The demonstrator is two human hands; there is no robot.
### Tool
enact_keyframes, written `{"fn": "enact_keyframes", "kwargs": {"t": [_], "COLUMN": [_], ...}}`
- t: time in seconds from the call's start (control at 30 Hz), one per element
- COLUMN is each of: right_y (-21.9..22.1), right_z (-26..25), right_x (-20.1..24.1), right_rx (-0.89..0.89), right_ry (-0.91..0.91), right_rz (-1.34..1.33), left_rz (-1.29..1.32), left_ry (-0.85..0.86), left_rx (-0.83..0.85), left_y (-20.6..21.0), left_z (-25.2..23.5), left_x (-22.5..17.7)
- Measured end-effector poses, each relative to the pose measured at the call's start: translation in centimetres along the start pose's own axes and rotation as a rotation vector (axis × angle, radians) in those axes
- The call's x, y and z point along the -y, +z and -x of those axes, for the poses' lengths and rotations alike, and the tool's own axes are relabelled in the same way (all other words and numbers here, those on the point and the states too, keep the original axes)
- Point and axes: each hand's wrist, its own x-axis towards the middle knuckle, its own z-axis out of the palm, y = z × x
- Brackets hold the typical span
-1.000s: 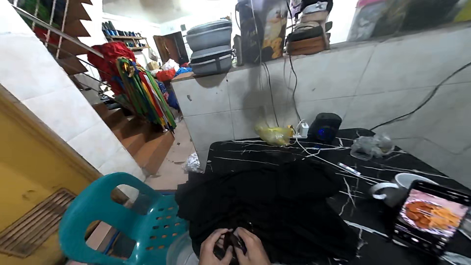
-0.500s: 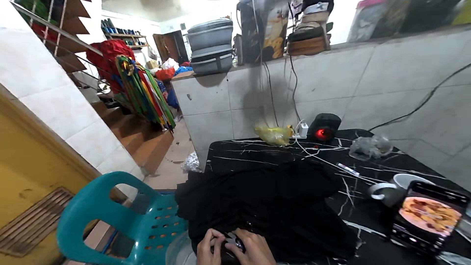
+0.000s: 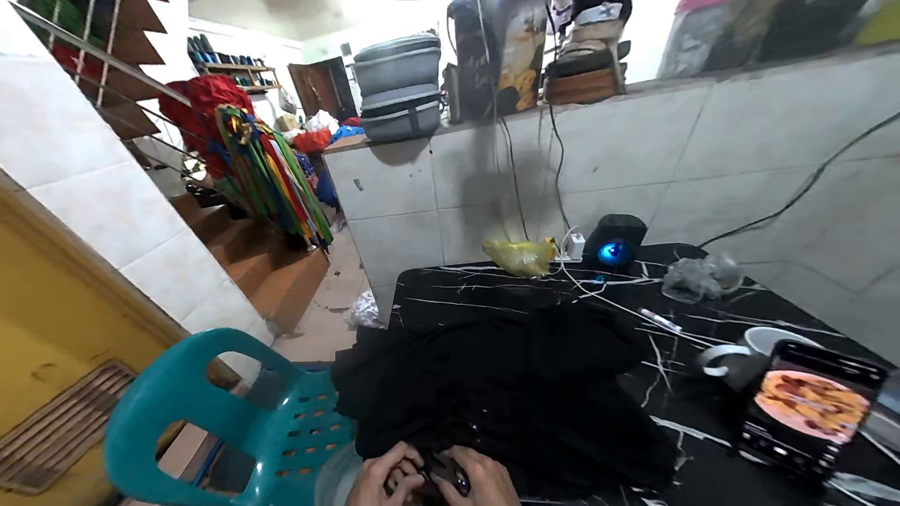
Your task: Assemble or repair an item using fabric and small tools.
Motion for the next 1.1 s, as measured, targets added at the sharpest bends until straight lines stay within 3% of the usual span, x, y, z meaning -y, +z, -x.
{"fn": "enact_keyframes", "kwargs": {"t": [0.1, 0.17, 0.2, 0.27, 0.33, 0.4, 0.5, 0.63, 0.77, 0.9, 1.0, 1.1], "right_y": [-1.4, -2.7, -3.6, -5.8, -8.3, -9.3, -9.0, -8.1, -7.5, -7.2, -7.7, -8.8], "right_z": [0.6, 1.7, 2.4, 3.7, 4.4, 4.3, 2.7, 1.6, 1.2, 1.2, 1.4, 1.7], "right_x": [0.8, 1.2, 1.2, 0.7, -0.7, -2.7, -4.6, -4.7, -4.5, -3.7, -3.9, -4.6], "right_rx": [0.189, 0.216, 0.190, 0.103, -0.032, -0.330, -0.690, -0.868, -0.821, -0.678, -0.531, -0.371], "right_ry": [0.075, 0.159, 0.209, 0.316, 0.352, 0.246, 0.135, 0.098, 0.173, 0.239, 0.279, 0.320], "right_rz": [0.176, 0.297, 0.343, 0.404, 0.417, 0.392, 0.378, 0.434, 0.402, 0.234, 0.129, 0.056], "left_rz": [-0.453, -0.569, -0.536, -0.227, 0.275, 0.606, 0.584, 0.313, -0.049, -0.454, -0.435, -0.196], "left_ry": [-0.038, -0.063, -0.066, -0.132, -0.204, -0.140, 0.033, 0.128, 0.159, -0.107, -0.181, -0.120], "left_rx": [0.064, -0.046, -0.146, -0.291, -0.355, -0.392, -0.402, -0.360, -0.347, -0.160, -0.094, -0.124], "left_y": [0.5, 1.3, 1.2, 0.9, 1.3, 2.6, 4.6, 5.6, 6.9, 9.3, 12.2, 14.5], "left_z": [-0.4, -1.0, -1.4, -2.8, -4.6, -6.6, -8.7, -8.8, -8.2, -7.3, -6.9, -6.8], "left_x": [-1.0, -1.5, -1.5, -2.1, -3.5, -3.9, -3.1, -1.8, -1.8, -4.9, -6.7, -6.5]}}
